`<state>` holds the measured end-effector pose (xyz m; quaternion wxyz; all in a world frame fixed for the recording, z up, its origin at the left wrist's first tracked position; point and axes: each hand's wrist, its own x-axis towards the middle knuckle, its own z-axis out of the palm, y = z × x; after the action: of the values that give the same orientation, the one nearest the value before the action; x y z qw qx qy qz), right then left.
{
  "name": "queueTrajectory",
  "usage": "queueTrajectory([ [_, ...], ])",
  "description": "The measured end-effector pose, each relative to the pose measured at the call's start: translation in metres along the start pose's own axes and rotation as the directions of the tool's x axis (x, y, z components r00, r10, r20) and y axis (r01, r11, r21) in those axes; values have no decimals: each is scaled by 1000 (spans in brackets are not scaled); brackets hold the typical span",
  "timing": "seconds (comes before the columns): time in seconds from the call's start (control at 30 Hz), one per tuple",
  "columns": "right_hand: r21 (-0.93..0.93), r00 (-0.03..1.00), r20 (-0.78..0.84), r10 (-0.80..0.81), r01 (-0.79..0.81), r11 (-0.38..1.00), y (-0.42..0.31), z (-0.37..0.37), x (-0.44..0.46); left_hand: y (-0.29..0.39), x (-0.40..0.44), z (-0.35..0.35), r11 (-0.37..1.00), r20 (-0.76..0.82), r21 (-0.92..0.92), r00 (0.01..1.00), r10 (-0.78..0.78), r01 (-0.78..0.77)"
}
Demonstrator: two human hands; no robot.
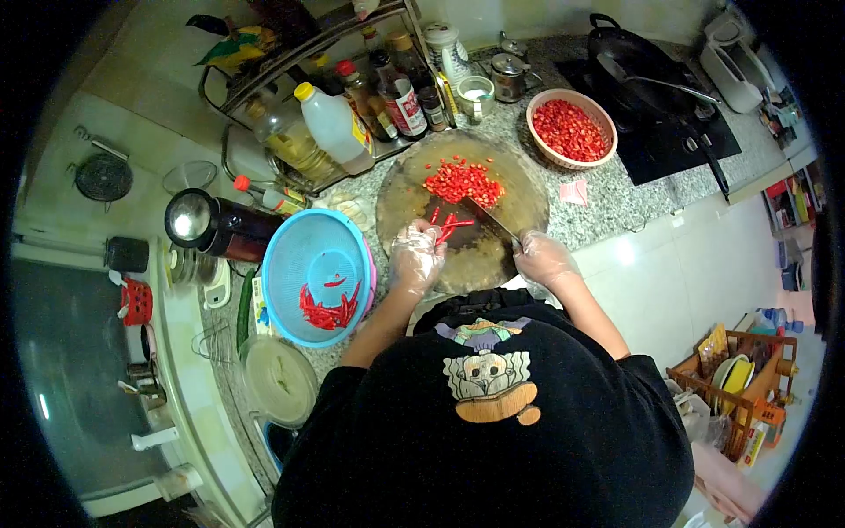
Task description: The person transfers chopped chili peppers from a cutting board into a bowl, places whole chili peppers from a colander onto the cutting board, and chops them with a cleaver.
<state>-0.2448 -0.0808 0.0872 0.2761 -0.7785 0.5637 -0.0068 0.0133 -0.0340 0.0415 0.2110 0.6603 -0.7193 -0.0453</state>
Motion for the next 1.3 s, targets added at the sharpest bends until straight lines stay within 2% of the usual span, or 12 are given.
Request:
queueTrajectory([
  [0.07, 3, 1000, 9, -7, 7, 1000, -2, -1, 2, 8, 0, -11, 996, 3, 78, 999, 44, -45],
  [0.27, 76, 999, -32, -25, 27, 997, 3, 1, 4, 3, -7, -9, 996, 34, 28, 995, 88, -89],
  [0.37, 99, 999, -30, -38, 41, 994, 8, 3, 4, -9, -10, -8, 973, -85, -221, 995, 50, -68],
  [0.47, 78, 997, -68, -45, 50, 996, 8, 4, 1, -1, 1, -27, 893, 46, -430, 991, -125, 133],
  [0.5, 78, 997, -66, -45, 50, 996, 7, 4, 0, 2, 4, -32, 777, 2, -625, 996, -92, 74],
  [0.6, 66, 997, -53, -57, 61, 996, 3, 1, -2, 8, 24, -41, 812, 50, -580, 992, 112, -62],
  [0.73, 42, 996, -20, -83, 84, 996, 0, 8, 5, 19, 36, -8, 945, 107, -280, 984, -143, 168],
  [0.87, 12, 995, -43, -89, 89, 996, -4, 6, 2, 6, 17, 4, 999, -164, 38, 986, -24, 31],
  [1.0, -21, 983, -85, -161, 160, 987, -10, 9, -3, -4, 8, 10, 984, -23, -139, 993, -115, 110],
  [1.1, -23, 970, -121, -209, 208, 978, -12, 18, 3, 4, 2, 10, 990, -109, -140, 994, 3, -19],
  [1.23, -44, 992, -29, -126, 125, 991, -21, 14, 6, 11, -2, 13, 987, -161, -157, 985, -53, 27],
  [1.3, -99, 984, -28, -176, 172, 980, -19, 17, 8, 13, -1, 12, 987, -187, -158, 980, -65, 35],
])
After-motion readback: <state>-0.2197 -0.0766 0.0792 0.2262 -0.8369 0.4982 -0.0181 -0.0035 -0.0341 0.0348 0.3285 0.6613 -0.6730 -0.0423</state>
